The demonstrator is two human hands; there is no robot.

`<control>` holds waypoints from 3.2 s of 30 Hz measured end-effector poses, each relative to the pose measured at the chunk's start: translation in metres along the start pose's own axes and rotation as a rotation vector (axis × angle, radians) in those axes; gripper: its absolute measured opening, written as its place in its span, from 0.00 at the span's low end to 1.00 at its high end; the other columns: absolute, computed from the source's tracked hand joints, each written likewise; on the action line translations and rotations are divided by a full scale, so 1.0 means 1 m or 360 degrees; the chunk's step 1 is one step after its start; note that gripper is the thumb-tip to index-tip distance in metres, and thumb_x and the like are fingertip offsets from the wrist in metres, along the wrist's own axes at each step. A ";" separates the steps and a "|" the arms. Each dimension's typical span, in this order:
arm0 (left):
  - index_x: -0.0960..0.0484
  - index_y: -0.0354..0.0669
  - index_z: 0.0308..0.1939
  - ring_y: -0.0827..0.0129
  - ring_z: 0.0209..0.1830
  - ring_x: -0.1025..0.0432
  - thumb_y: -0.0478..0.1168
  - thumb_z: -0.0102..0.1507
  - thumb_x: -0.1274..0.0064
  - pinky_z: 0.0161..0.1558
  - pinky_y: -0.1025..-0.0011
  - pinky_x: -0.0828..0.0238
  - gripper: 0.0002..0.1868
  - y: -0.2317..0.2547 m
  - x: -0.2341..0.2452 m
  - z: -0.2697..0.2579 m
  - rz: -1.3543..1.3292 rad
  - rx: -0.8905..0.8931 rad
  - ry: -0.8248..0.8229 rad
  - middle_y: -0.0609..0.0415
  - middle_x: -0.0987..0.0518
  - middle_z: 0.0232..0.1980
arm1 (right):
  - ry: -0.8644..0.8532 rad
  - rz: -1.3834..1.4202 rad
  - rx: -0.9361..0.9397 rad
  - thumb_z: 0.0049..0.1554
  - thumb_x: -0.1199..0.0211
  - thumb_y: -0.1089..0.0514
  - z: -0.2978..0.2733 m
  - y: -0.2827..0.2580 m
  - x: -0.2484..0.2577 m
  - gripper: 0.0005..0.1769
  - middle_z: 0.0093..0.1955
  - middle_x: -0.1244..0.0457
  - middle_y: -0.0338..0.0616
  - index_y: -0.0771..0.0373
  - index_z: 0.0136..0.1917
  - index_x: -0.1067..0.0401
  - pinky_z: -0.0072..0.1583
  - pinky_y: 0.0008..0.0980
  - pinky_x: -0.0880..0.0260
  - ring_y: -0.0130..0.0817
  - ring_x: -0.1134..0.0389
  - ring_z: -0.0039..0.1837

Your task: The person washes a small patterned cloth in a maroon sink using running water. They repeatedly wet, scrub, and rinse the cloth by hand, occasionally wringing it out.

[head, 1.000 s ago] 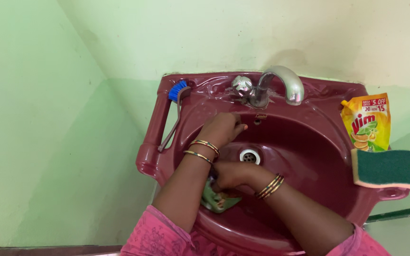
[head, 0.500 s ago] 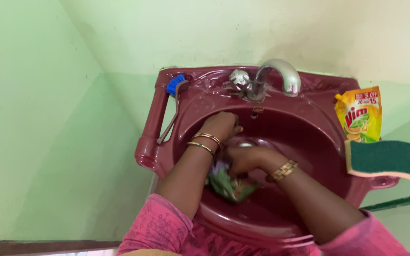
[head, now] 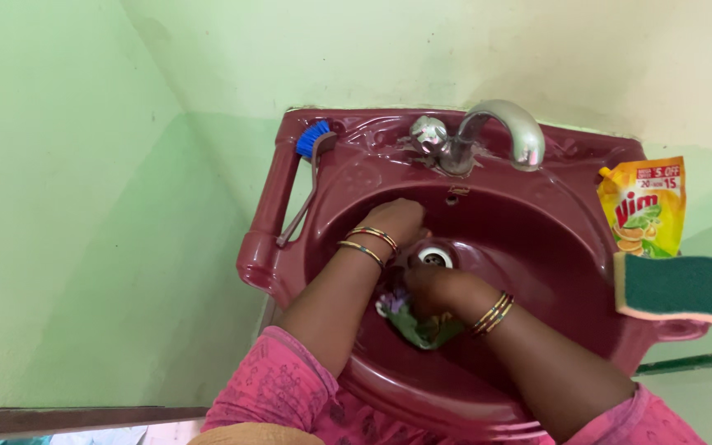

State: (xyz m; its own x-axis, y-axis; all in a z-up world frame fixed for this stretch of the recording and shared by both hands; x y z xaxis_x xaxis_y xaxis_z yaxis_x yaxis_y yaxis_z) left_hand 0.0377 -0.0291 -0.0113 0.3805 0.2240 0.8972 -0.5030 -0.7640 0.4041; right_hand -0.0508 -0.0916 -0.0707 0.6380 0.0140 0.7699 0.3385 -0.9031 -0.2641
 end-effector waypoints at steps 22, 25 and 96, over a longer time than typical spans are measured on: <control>0.14 0.36 0.51 0.48 0.56 0.22 0.52 0.64 0.40 0.59 0.57 0.27 0.22 -0.011 -0.032 0.013 0.0064 0.0125 -0.0393 0.38 0.18 0.53 | 0.0045 0.0139 -0.0069 0.44 0.27 0.65 0.005 0.055 -0.024 0.35 0.48 0.32 0.47 0.59 0.65 0.31 0.43 0.35 0.28 0.37 0.30 0.43; 0.12 0.40 0.46 0.53 0.48 0.16 0.39 0.58 0.40 0.50 0.57 0.20 0.14 -0.003 -0.023 -0.003 -0.0101 0.0104 -0.0568 0.45 0.13 0.47 | 0.0488 0.0135 -0.0207 0.44 0.24 0.64 0.015 0.077 -0.007 0.33 0.48 0.32 0.49 0.61 0.63 0.29 0.43 0.36 0.28 0.39 0.30 0.43; 0.15 0.38 0.56 0.46 0.60 0.23 0.44 0.66 0.47 0.61 0.51 0.27 0.19 -0.035 -0.054 0.036 -0.0027 0.0324 -0.0481 0.37 0.19 0.59 | 0.0642 0.0396 -0.0742 0.57 0.41 0.62 0.009 0.107 0.026 0.18 0.70 0.39 0.63 0.65 0.61 0.28 0.61 0.40 0.28 0.52 0.30 0.62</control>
State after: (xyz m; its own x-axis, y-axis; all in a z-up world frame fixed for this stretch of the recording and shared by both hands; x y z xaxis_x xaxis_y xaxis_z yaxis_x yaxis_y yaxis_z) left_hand 0.0629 -0.0367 -0.0802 0.6150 0.0721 0.7852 -0.3413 -0.8733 0.3475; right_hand 0.0087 -0.1843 -0.0840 0.3186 -0.2987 0.8996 -0.1778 -0.9510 -0.2528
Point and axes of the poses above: each hand's wrist, its own z-axis towards the middle knuckle, its own x-axis out of the back of the hand, y = z × x, the point moved 5 cm from there along z, towards the middle knuckle
